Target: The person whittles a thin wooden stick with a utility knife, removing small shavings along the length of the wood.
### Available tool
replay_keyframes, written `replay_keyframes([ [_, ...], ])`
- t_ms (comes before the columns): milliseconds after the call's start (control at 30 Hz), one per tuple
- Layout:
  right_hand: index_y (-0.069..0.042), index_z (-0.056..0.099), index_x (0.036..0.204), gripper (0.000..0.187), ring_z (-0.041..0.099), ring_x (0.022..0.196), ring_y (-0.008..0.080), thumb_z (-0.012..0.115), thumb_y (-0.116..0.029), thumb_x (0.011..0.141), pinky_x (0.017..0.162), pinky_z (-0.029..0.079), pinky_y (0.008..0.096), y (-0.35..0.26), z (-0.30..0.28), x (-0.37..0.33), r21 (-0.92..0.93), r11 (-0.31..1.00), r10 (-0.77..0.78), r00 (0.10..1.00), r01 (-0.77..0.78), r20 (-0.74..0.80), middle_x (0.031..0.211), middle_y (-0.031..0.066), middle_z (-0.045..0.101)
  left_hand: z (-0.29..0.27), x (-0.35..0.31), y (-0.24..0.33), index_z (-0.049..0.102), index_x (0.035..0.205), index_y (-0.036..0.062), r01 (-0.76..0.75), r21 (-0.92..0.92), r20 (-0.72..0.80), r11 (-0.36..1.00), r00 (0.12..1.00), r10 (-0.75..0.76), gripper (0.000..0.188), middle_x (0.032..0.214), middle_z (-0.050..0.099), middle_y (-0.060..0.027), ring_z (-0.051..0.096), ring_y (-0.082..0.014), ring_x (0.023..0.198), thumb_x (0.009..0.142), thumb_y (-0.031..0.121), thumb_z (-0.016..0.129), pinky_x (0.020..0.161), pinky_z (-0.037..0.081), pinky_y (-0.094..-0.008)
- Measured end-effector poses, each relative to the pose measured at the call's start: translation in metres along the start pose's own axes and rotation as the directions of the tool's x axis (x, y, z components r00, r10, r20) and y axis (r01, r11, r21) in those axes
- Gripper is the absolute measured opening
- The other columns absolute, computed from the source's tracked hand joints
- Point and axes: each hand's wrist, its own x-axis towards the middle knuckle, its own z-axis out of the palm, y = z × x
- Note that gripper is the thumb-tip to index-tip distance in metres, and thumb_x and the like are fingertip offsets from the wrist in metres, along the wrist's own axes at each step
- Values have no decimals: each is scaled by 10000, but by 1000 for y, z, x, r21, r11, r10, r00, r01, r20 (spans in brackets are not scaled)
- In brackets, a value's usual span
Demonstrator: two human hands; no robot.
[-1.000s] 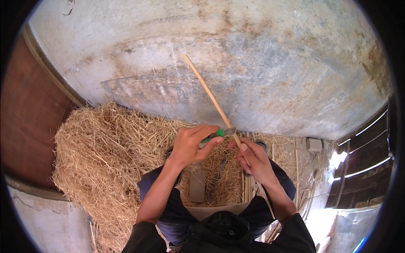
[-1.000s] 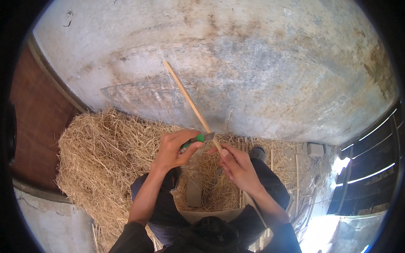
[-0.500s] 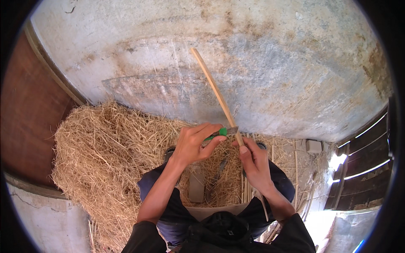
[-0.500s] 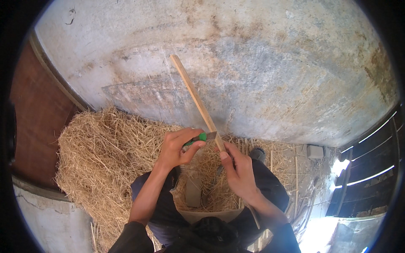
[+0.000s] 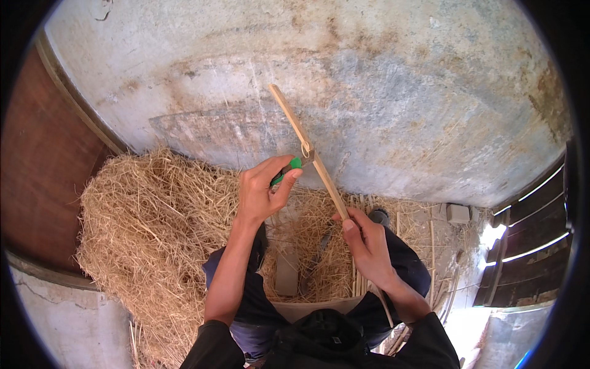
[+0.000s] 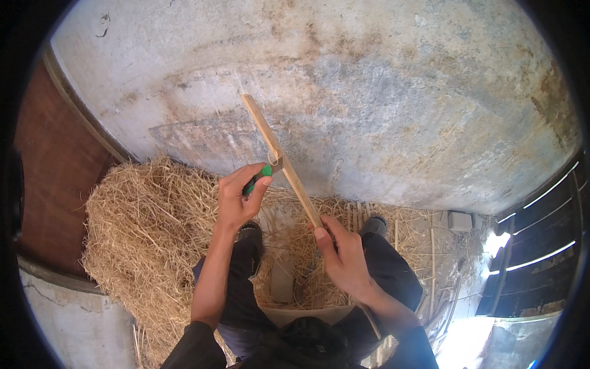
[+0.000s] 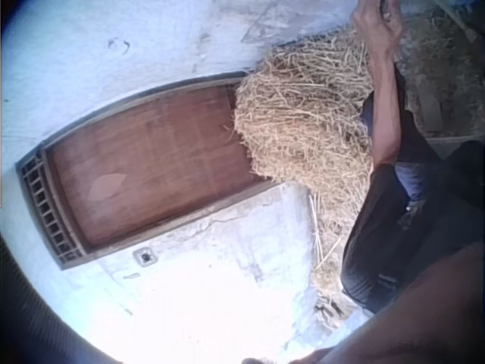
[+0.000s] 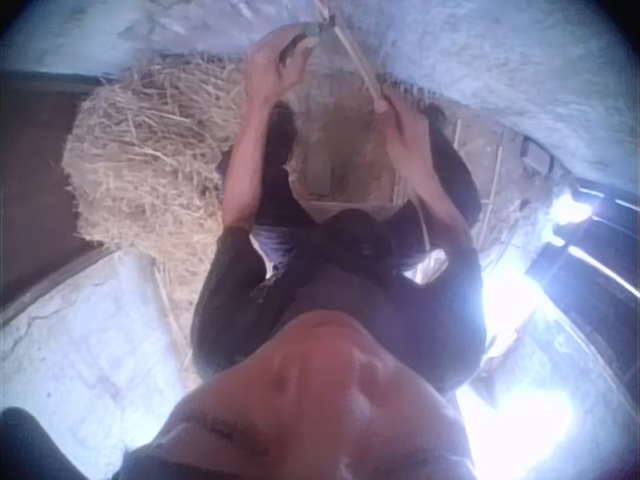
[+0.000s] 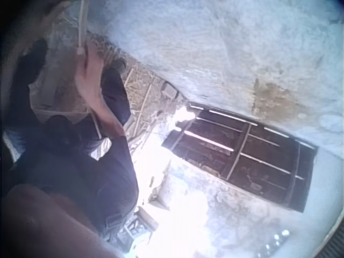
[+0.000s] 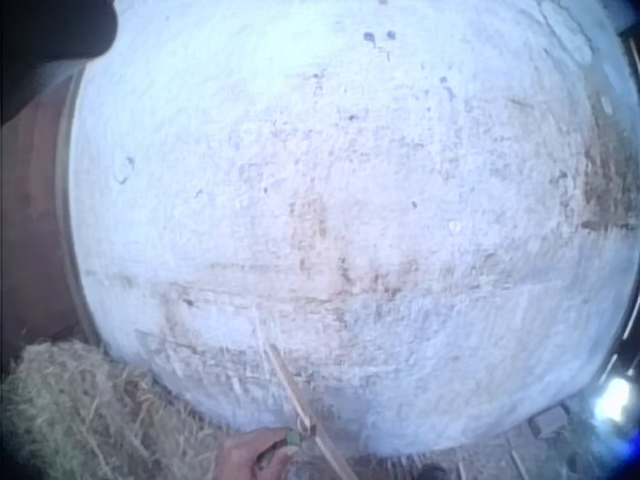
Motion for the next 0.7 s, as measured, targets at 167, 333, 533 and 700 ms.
replay_keyframes([
  [167,3,696,1267,240,466,609,96,564,-136,1124,576,394,319,-3,-3,1,17,1000,14,1000,-14,22,678,40,501,-4,-3,-1,801,1113,13,-15,1,25,1000,1000,15,244,953,806,-148,786,-254,764,991,223,816,616,580,-353],
  [333,-6,691,1263,225,469,606,104,567,-132,1123,577,397,325,-4,-2,3,2,1000,-6,1000,6,28,683,46,500,-1,-6,2,781,1111,-9,-60,-55,70,997,996,63,272,889,767,-136,723,-233,707,990,233,816,618,544,-338],
  [533,-13,673,1271,213,492,606,142,586,-137,1122,592,418,336,-11,0,-1,-95,995,-28,999,31,27,707,102,548,-9,4,-8,778,1104,-26,-72,-34,-31,997,997,71,264,853,750,-124,695,-200,694,996,213,805,635,527,-318],
  [700,-14,672,1265,216,542,618,181,583,-155,1126,602,436,359,-8,3,-5,-104,995,17,995,-7,98,735,141,585,-25,14,-27,790,1120,-23,19,44,-131,999,991,-13,248,777,700,-61,589,-117,650,1021,204,775,580,434,-293],
])
